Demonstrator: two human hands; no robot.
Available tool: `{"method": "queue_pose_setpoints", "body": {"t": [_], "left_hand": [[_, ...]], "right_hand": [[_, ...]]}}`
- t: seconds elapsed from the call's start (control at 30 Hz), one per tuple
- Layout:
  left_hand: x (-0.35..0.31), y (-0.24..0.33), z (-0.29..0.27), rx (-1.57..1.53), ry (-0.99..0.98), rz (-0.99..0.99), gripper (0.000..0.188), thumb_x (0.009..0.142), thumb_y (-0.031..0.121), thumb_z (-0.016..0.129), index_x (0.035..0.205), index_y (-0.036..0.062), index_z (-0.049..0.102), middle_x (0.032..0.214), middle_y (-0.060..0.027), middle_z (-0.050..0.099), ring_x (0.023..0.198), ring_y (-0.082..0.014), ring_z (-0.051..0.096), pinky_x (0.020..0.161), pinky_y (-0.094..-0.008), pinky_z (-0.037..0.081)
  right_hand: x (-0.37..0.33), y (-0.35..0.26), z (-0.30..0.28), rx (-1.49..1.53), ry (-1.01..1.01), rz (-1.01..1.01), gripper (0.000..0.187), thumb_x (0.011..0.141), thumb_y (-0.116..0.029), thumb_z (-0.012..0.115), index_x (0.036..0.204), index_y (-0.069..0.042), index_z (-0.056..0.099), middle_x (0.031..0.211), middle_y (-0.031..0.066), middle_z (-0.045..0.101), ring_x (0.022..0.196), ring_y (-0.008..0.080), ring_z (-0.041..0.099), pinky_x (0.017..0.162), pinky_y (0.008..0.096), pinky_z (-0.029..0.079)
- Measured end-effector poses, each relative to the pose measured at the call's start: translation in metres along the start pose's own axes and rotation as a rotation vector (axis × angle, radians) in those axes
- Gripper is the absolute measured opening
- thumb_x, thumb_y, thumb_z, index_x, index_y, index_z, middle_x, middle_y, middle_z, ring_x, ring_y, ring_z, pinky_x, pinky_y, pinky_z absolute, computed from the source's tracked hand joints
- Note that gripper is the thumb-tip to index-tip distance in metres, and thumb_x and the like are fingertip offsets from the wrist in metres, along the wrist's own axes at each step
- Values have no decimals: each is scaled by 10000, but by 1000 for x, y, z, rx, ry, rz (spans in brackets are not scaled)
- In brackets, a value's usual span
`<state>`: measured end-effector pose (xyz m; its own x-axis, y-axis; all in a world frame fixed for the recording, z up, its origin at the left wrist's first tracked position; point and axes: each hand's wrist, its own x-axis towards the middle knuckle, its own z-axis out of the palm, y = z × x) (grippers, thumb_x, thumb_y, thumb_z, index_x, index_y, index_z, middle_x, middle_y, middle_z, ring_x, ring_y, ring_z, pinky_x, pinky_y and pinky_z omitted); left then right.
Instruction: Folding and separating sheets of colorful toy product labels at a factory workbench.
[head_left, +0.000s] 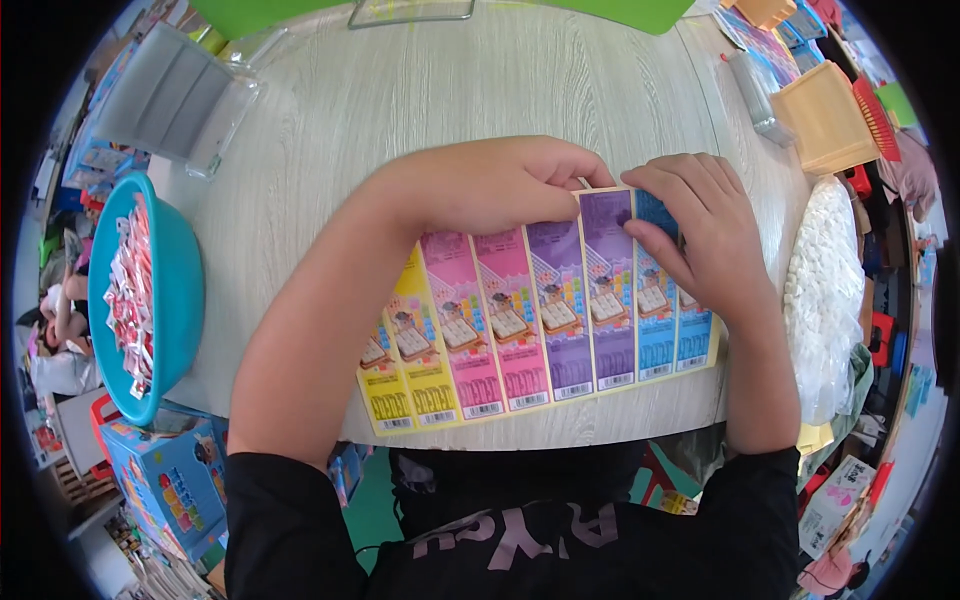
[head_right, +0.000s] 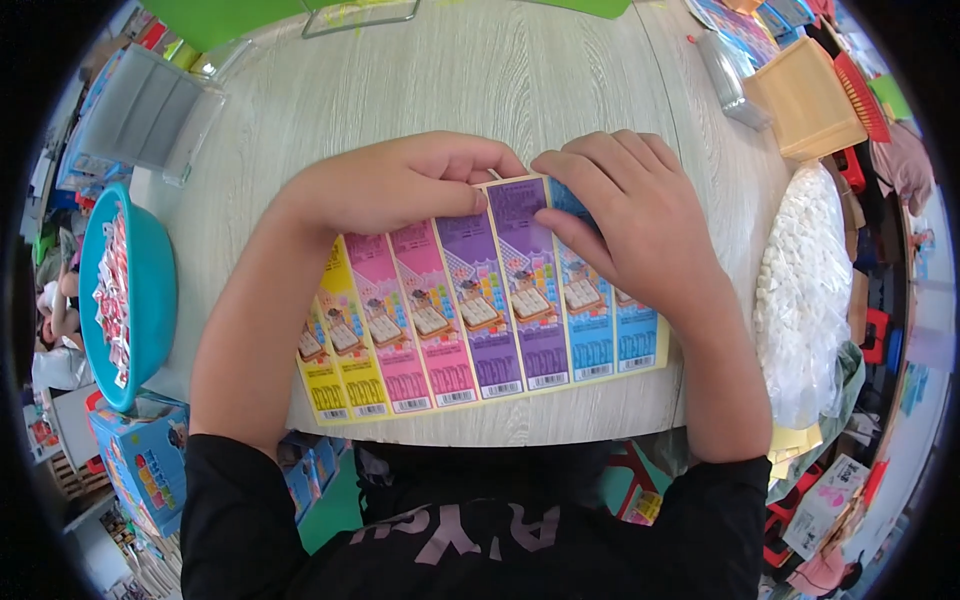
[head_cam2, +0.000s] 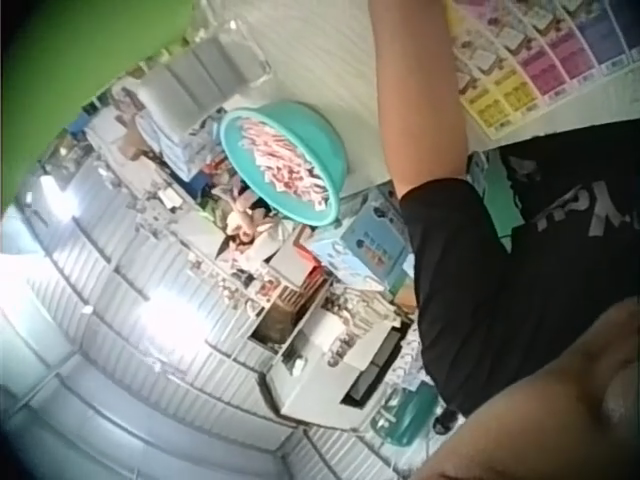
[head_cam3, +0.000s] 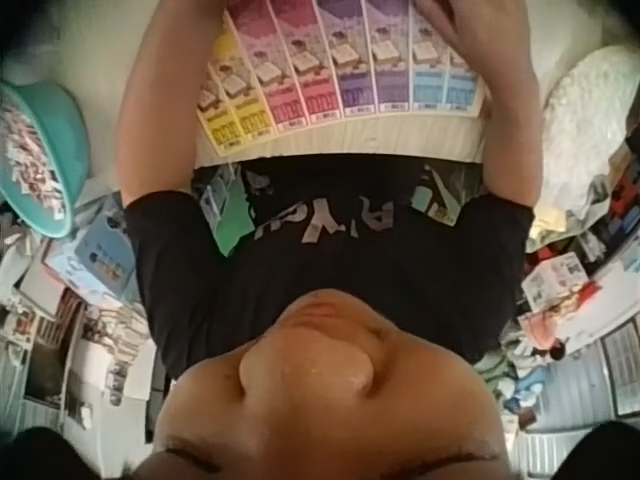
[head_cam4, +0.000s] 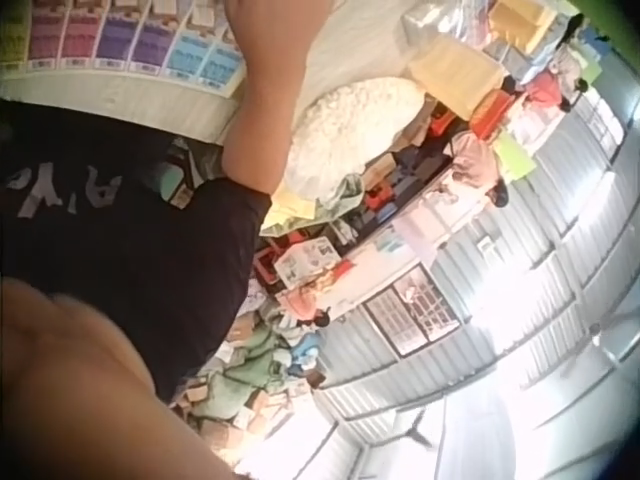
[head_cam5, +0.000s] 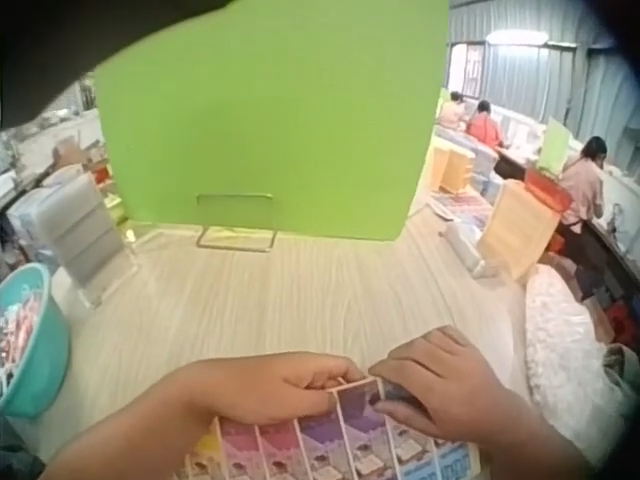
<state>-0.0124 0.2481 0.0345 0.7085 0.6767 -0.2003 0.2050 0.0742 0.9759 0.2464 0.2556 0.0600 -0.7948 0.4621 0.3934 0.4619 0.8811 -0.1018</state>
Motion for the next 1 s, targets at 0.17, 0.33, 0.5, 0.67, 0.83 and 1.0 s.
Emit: {"method": "queue_pose_setpoints", "body": {"t": [0.17, 0.33, 0.5, 0.67, 0.83, 1.0], "left_hand": [[-2, 11, 5, -144, 41, 14, 376, 948, 126, 553, 1297, -4, 606, 1054, -65, 704, 928, -90, 653, 794, -248, 530], [-8, 17, -9, -266, 75, -10, 389, 958, 73, 549, 1339, -6, 567, 1088, -92, 715, 923, -108, 685, 815, -269, 565], [-8, 20, -21, -318, 334, 123, 387, 977, 52, 548, 1361, 6, 540, 1106, -105, 716, 941, -143, 704, 853, -292, 579], [3, 13, -19, -492, 805, 361, 377, 988, 37, 517, 1362, -14, 522, 1184, -136, 687, 1039, -191, 695, 917, -322, 570], [13, 11, -13, -537, 900, 384, 405, 999, 34, 487, 1400, -26, 476, 1241, -154, 661, 1088, -216, 680, 944, -344, 565], [12, 5, -15, -586, 949, 385, 438, 1006, 33, 477, 1437, -30, 435, 1244, -164, 654, 1107, -222, 673, 946, -355, 566]], "right_hand": [[-4, 4, -6, 29, 5, 19, 432, 924, -362, 670, 1223, -53, 640, 1106, 139, 657, 1028, 364, 604, 937, 449, 459], [-10, 14, -9, -109, 151, 89, 480, 939, -367, 650, 1321, -81, 598, 1343, 155, 565, 1242, 363, 524, 1059, 439, 400], [-13, 23, -7, -171, 323, 260, 474, 956, -358, 655, 1343, -100, 566, 1406, 154, 505, 1258, 357, 513, 1084, 464, 368], [-17, 32, 1, -141, 375, 355, 494, 980, -320, 633, 1398, -89, 504, 1420, 179, 489, 1296, 385, 490, 1125, 472, 345], [-18, 38, 12, 164, 302, 488, 500, 995, -232, 615, 1446, -86, 457, 1351, 183, 543, 1312, 342, 511, 1111, 443, 389], [-8, 32, 10, 643, 211, 647, 486, 997, -141, 607, 1456, -83, 459, 1136, 101, 615, 1101, 237, 600, 998, 371, 466]]}}
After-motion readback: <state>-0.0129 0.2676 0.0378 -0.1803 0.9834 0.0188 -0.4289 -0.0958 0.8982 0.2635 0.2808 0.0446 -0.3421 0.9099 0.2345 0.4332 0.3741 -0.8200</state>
